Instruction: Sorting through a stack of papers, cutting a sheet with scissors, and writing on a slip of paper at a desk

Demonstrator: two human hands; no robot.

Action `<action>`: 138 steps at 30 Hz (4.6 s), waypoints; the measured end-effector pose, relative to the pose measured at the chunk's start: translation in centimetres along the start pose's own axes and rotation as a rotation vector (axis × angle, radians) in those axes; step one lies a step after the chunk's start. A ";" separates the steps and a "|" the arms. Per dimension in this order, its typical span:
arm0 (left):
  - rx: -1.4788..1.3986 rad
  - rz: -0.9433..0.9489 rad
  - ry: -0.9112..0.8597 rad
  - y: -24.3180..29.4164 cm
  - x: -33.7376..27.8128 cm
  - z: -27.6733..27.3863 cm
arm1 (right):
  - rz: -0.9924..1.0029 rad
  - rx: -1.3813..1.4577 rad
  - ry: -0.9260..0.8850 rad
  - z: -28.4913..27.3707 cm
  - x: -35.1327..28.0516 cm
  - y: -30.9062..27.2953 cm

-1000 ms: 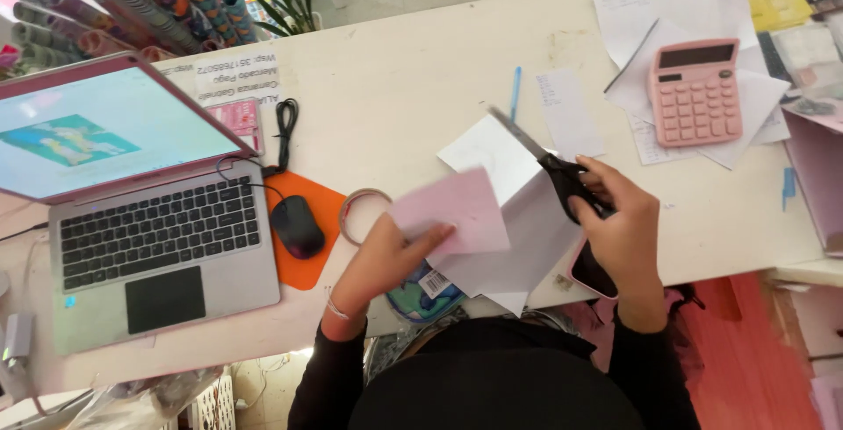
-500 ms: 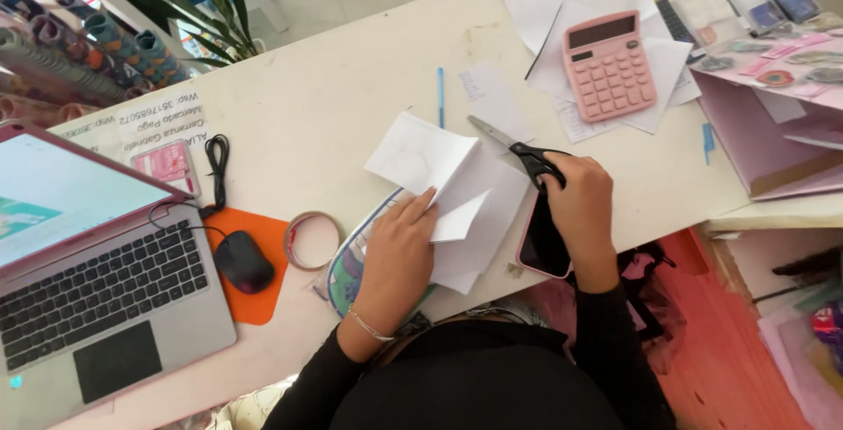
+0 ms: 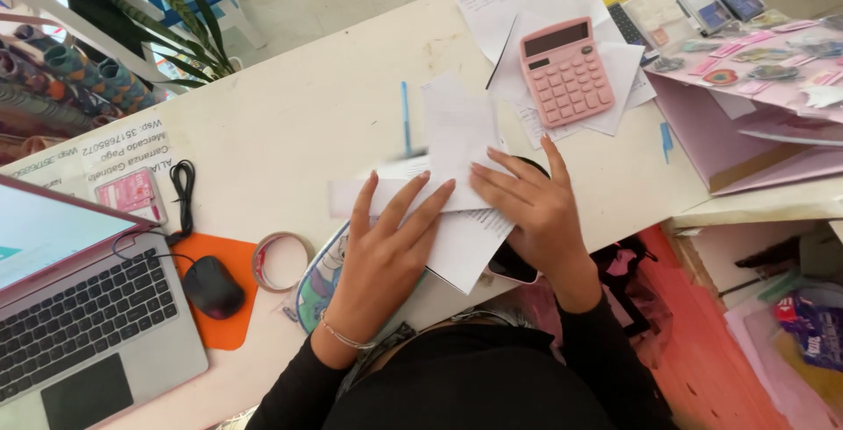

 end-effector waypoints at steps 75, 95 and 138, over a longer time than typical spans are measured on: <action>-0.379 -0.116 -0.156 -8.4 -13.6 10.1 | 0.725 -0.062 -0.803 21.5 2.6 5.9; -0.098 -0.238 -0.041 -8.6 -12.1 9.4 | 0.643 0.227 -0.284 14.3 -3.4 3.4; -0.070 -0.148 -0.249 -2.8 -14.0 9.2 | 0.509 0.128 -0.152 15.9 -0.6 -1.1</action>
Point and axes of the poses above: each hand's wrist, its own x-axis towards the middle knuckle, its own z-axis out of the palm, y = z × x, the point moved 7 cm from there along x, towards the middle knuckle, and after that the axes turned 13 degrees about z, right-handed, at the moved point
